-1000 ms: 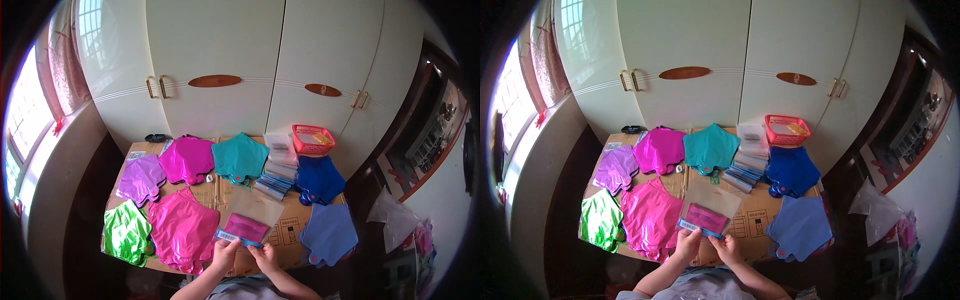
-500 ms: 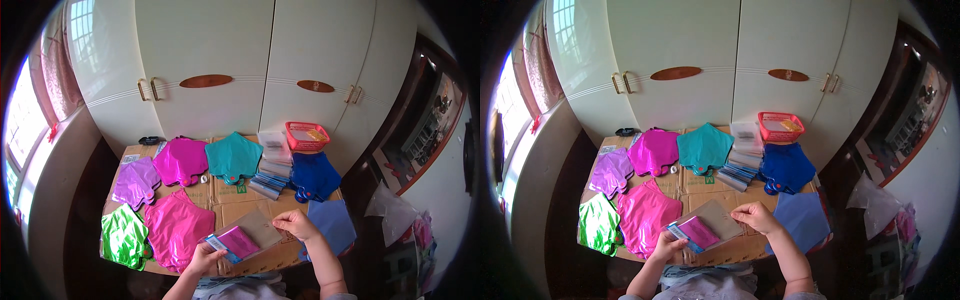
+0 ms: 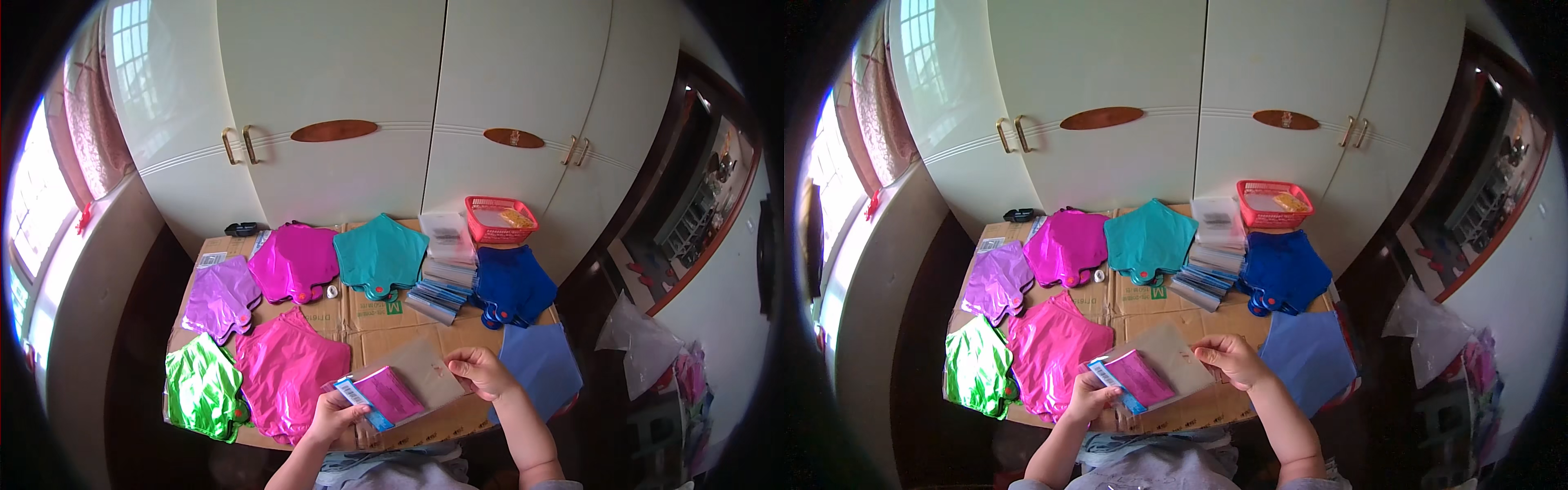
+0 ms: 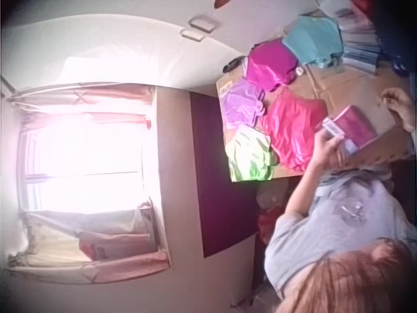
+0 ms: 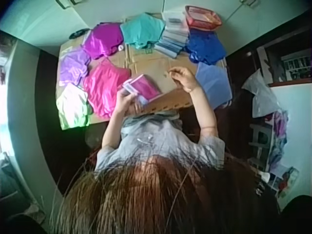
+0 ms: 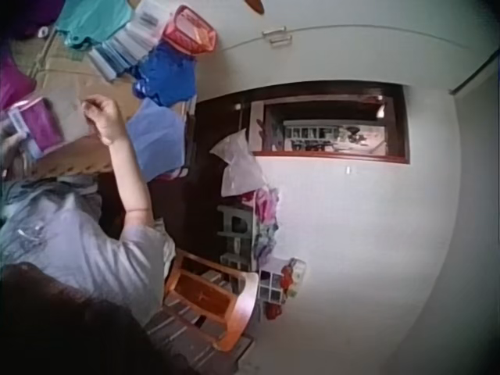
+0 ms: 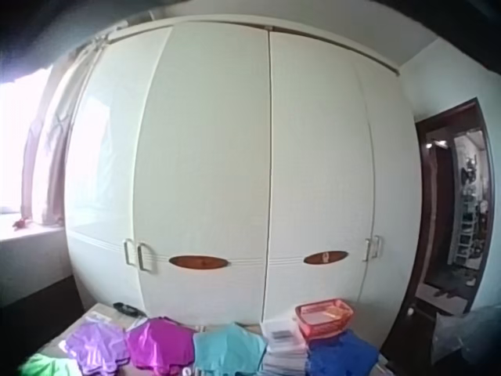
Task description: Packaging and organizing various colored plastic bags and sheets on a workbench.
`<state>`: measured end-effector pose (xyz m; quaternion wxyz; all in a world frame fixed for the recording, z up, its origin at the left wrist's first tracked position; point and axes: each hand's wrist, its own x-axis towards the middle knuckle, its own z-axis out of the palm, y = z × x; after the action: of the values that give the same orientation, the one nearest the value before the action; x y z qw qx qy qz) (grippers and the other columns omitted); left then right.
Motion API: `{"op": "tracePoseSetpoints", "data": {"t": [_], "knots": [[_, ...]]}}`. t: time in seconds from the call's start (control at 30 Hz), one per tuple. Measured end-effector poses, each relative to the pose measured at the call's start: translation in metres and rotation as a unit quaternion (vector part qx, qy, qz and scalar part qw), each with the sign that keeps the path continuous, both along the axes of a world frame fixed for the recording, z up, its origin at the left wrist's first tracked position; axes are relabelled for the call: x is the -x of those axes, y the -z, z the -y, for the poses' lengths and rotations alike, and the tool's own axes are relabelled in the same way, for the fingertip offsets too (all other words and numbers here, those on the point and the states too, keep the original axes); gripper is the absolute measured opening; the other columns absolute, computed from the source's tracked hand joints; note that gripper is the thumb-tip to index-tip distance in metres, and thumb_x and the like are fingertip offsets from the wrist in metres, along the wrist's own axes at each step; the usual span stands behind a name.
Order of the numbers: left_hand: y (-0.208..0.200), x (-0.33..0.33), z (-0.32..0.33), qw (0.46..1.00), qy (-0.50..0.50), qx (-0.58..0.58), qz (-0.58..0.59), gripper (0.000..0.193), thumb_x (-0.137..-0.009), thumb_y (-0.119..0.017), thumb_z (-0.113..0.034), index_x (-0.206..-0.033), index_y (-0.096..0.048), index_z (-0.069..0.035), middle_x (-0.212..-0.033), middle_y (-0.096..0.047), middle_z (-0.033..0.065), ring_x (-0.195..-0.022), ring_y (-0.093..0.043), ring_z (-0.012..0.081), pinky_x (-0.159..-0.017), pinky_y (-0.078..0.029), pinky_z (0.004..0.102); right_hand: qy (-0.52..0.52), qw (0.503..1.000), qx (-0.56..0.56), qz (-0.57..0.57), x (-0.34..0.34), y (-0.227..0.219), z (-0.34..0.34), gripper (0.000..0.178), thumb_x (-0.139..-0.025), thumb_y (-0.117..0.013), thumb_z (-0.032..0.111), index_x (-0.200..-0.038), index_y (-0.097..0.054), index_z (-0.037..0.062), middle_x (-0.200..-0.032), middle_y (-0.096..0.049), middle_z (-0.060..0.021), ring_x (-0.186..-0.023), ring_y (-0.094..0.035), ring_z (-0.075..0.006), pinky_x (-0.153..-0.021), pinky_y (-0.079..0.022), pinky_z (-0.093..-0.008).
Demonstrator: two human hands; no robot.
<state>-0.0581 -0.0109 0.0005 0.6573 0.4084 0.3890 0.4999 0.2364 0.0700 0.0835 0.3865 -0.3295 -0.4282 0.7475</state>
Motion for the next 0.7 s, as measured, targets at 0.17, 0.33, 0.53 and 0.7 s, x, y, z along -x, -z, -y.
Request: {"op": "tracePoseSetpoints", "data": {"t": [0.17,0.33,0.53,0.7], "knots": [[-0.019,-0.013,0.002,0.998,-0.048,-0.032,-0.018,0.02,-0.081,-0.073,-0.004,-0.1,-0.068,0.0,-0.09,-0.069,0.0016,-0.08,-0.062,0.0075,-0.069,-0.05,0.0225,0.071,0.959,-0.203,0.184,0.004,0.002,0.006,0.021,-0.083,-0.072,0.015,-0.097,-0.067,-0.0004,-0.079,-0.068,-0.0009,-0.068,-0.059,-0.0042,-0.06,-0.046,-0.0197],[-0.01,-0.018,0.002,0.998,-0.057,-0.042,-0.005,0.019,-0.081,-0.072,-0.002,-0.099,-0.067,-0.001,-0.088,-0.068,0.0006,-0.076,-0.061,0.006,-0.064,-0.049,0.0212,0.117,0.905,-0.281,0.296,0.01,-0.002,0.008,0.019,-0.08,-0.074,0.016,-0.089,-0.067,0.0,-0.064,-0.064,-0.0009,-0.059,-0.055,-0.0035,-0.056,-0.045,-0.0214],[-0.001,-0.025,0.0,0.996,-0.072,-0.007,-0.049,0.026,-0.08,-0.074,-0.006,-0.104,-0.064,-0.001,-0.084,-0.068,0.0017,-0.073,-0.061,0.0064,-0.062,-0.049,0.0214,0.082,0.931,-0.22,0.28,0.005,0.013,-0.01,0.02,-0.082,-0.073,0.017,-0.09,-0.067,-0.0006,-0.069,-0.064,-0.0016,-0.063,-0.056,-0.0046,-0.058,-0.044,-0.0221],[-0.012,-0.032,0.007,0.895,-0.144,-0.086,-0.414,0.061,-0.076,-0.076,-0.015,-0.128,-0.048,-0.002,-0.102,-0.064,0.0146,-0.081,-0.063,0.0209,-0.066,-0.052,0.0313,0.041,0.899,-0.25,0.357,0.008,0.029,-0.045,0.023,-0.083,-0.071,0.019,-0.095,-0.067,-0.0004,-0.073,-0.066,-0.0056,-0.067,-0.058,-0.0084,-0.063,-0.046,-0.0255]]}}
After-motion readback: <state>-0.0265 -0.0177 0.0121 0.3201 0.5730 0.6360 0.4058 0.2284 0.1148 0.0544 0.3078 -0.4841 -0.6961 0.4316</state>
